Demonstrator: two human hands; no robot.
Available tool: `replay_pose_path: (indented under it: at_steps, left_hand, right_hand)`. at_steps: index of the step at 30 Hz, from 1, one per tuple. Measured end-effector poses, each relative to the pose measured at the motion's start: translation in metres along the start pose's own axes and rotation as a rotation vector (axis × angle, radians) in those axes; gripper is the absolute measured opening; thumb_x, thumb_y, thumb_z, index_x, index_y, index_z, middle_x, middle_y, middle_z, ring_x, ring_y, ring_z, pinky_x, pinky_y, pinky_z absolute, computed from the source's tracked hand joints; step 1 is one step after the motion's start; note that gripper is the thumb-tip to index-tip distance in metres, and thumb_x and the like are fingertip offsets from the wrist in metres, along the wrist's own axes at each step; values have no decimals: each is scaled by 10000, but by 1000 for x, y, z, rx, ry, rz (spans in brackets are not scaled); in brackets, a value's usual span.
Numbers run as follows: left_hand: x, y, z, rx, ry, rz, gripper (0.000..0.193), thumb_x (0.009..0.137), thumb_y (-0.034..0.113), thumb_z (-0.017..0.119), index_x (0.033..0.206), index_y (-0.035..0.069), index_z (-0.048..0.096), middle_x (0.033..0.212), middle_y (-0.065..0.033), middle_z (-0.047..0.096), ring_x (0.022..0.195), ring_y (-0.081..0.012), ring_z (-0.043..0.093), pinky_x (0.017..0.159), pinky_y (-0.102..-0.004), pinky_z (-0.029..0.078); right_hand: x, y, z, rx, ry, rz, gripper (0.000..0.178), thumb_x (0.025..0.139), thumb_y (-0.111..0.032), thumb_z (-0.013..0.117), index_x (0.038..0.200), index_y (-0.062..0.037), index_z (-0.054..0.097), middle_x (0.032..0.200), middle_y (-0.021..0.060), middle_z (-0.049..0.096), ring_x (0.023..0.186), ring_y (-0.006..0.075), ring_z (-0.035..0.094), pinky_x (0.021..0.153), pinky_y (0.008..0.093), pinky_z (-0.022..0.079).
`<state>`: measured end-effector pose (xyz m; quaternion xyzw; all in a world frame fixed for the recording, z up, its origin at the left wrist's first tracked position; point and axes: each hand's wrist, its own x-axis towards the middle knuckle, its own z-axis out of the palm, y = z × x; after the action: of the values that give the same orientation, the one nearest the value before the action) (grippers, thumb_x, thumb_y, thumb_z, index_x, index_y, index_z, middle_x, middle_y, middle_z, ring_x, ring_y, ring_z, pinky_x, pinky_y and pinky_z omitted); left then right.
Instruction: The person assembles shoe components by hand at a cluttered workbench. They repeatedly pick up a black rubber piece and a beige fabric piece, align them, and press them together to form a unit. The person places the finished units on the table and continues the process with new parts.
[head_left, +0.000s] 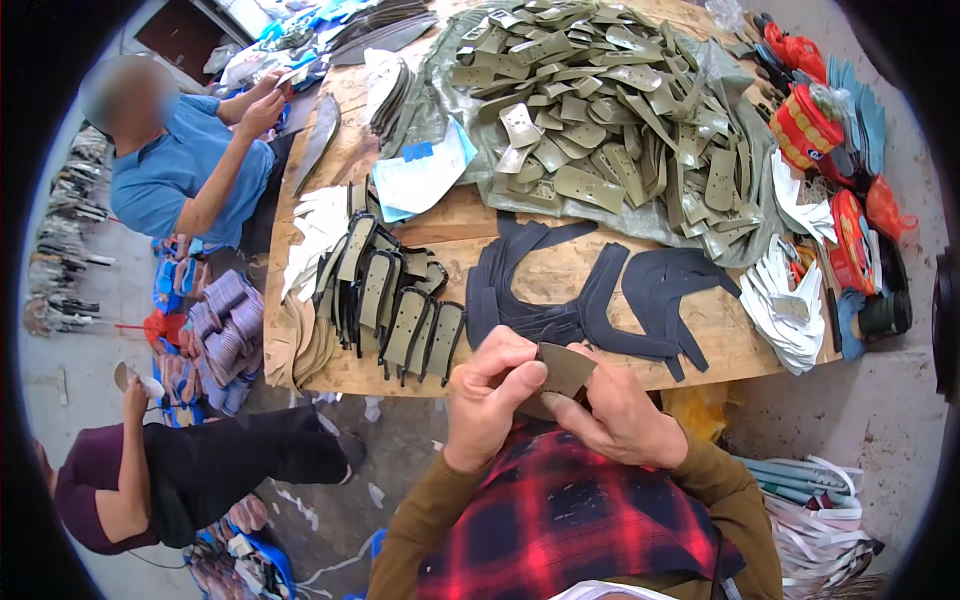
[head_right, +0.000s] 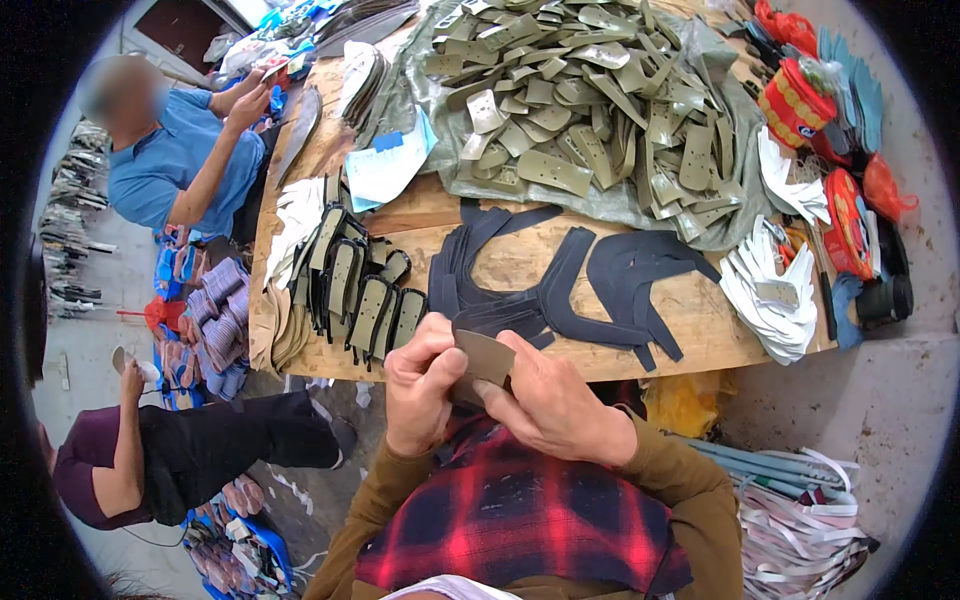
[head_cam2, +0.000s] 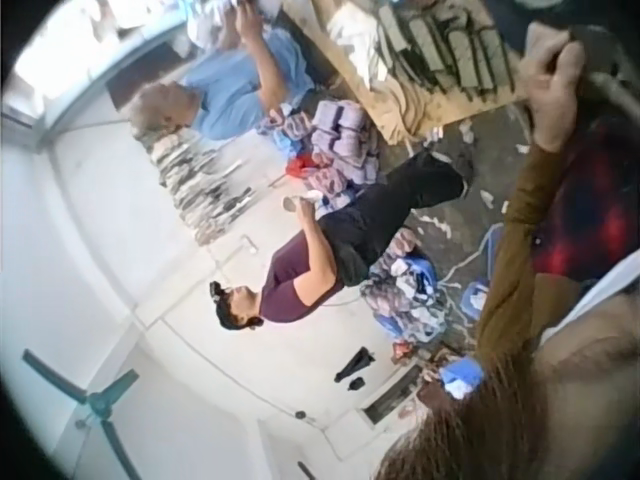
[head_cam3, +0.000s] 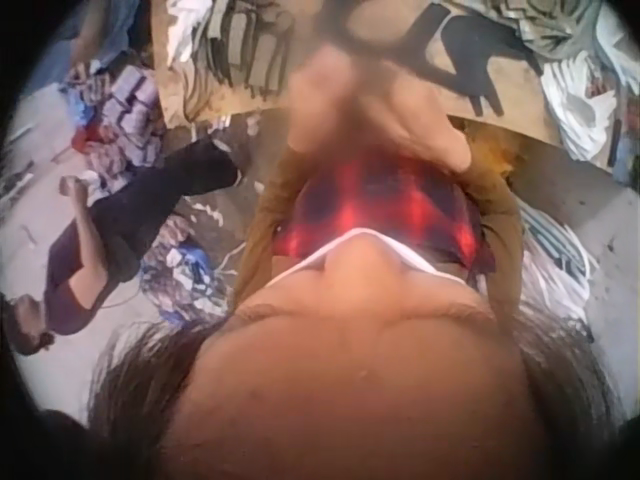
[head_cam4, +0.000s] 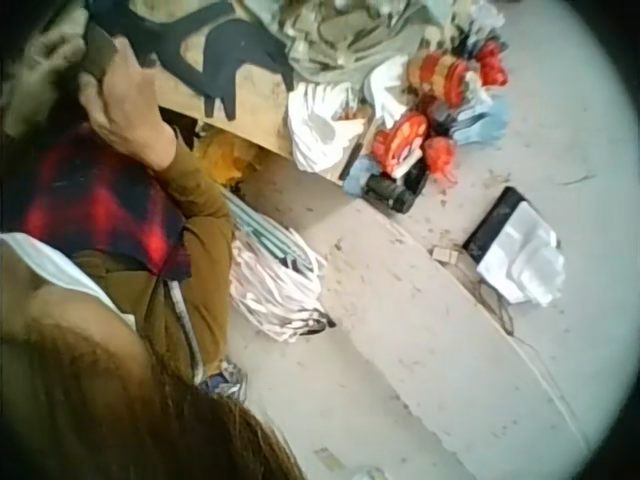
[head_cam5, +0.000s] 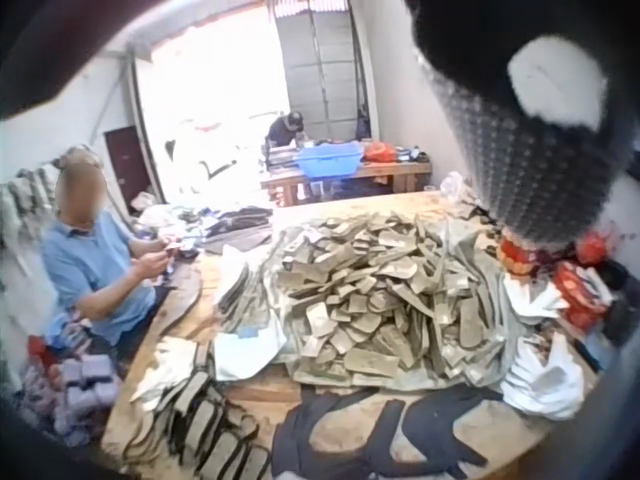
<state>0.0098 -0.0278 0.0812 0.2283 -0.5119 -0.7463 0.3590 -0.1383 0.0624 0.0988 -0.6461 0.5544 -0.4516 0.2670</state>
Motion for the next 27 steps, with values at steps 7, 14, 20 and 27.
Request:
replay_pose_path:
  at_steps: [7,14,20,27]
  left_hand:
    - [7,14,-4,290,-18,-9,183,952,136,631,841,-5,668,768,8,529,708,-71,472,645,-230,378]
    - [14,17,10,124,85,-28,232,991,200,591,893,8,676,804,-3,571,734,-72,502,671,-230,396]
    - [-4,10,-19,439,-172,-277,221,992,200,575,984,-12,638,784,-15,605,725,-91,530,645,-263,432]
    - [-6,-7,-23,414,-242,-152,212,897,48,668,1083,-30,604,890,-75,616,811,-111,604,709,-280,500]
  right_hand:
    - [-3,6,6,-3,-64,-5,291,866,-54,611,1101,35,464,914,202,494,761,432,545,633,477,444]
    - [0,6,-7,168,-58,126,274,886,-75,621,1118,33,524,964,191,564,841,380,584,723,422,477]
    - [-3,9,-15,210,-89,246,325,883,-64,620,1189,20,554,1039,180,622,943,329,622,806,379,486]
    - [-9,21,-4,83,-9,81,318,852,-12,632,1157,20,547,968,159,589,825,342,594,702,410,483]
